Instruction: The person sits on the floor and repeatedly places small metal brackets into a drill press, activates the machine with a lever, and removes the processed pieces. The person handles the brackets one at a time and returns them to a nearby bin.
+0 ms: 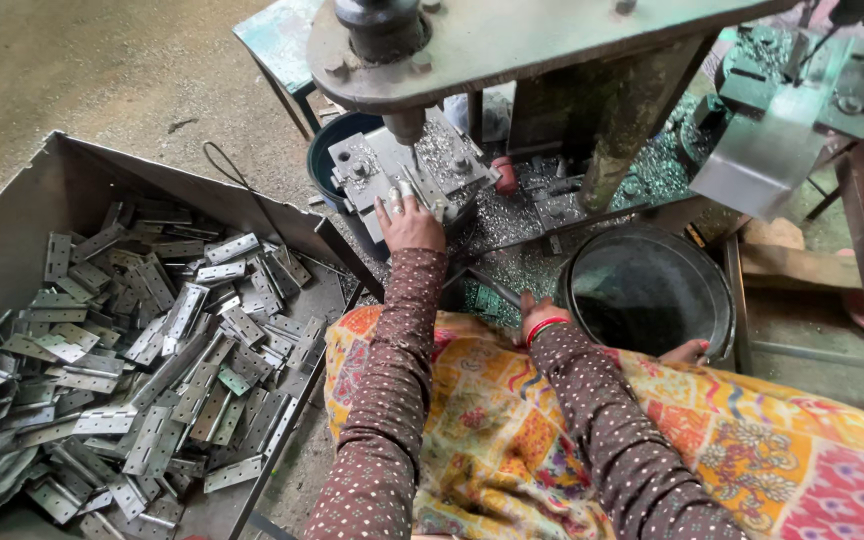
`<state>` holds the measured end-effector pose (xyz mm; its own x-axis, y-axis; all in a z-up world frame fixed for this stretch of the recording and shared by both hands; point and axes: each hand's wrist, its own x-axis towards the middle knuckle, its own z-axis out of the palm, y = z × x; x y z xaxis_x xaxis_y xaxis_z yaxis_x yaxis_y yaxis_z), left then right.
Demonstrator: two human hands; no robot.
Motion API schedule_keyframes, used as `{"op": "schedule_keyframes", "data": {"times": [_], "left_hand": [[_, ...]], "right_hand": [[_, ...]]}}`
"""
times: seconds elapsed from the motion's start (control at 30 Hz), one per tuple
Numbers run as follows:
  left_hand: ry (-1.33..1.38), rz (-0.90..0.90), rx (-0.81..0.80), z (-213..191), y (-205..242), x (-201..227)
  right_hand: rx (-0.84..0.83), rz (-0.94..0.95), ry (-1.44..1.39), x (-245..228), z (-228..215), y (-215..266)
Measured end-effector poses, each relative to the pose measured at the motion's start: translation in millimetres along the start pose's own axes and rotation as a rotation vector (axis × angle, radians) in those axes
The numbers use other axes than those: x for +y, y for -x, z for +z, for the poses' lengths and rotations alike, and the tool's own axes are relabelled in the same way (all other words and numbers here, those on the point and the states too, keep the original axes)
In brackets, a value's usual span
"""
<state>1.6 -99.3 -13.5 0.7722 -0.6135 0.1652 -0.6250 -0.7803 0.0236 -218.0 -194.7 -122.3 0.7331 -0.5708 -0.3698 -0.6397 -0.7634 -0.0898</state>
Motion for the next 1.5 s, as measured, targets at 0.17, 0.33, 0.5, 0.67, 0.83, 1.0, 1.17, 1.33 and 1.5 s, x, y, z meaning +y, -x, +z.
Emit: {"op": "schedule_keyframes", "data": {"times": [0.17, 0.33, 0.5, 0.67, 0.83, 1.0, 1.17, 1.33, 1.5], "left_hand": [[-0.001, 0.024, 0.088, 2, 7, -1], [-0.006, 0.028, -0.112, 2, -11, -6], [0.023, -0.016, -0.057, -1, -28, -9], [-0.002, 0.014, -0.105, 2, -14, -14], [-0.083, 0.048, -0.142, 10, -35, -18], [-0.027, 0.01, -0.026, 21, -54, -20], [-0.091, 0.007, -0.266, -4, -53, -22], [-0.081, 0.048, -0.217, -9, -26, -19], [-0.055, 0.008, -0.216, 8, -46, -21]], "right_hand": [[-0.14, -0.055, -0.07, 5, -9, 2], [0.031, -0.039, -0.01, -8, -47, 9], [-0.096, -0.016, -0.031, -7, -40, 6], [-0.235, -0.054, -0.053, 0, -16, 2], [-0.022, -0.008, -0.032, -3, -32, -1], [-0.006, -0.026, -0.024, 3, -19, -16], [-0.035, -0.01, 0.032, 7, 22, -24], [0.003, 0.02, -0.018, 2, 5, -14], [0.07, -0.014, -0.021, 1, -18, -16]]}}
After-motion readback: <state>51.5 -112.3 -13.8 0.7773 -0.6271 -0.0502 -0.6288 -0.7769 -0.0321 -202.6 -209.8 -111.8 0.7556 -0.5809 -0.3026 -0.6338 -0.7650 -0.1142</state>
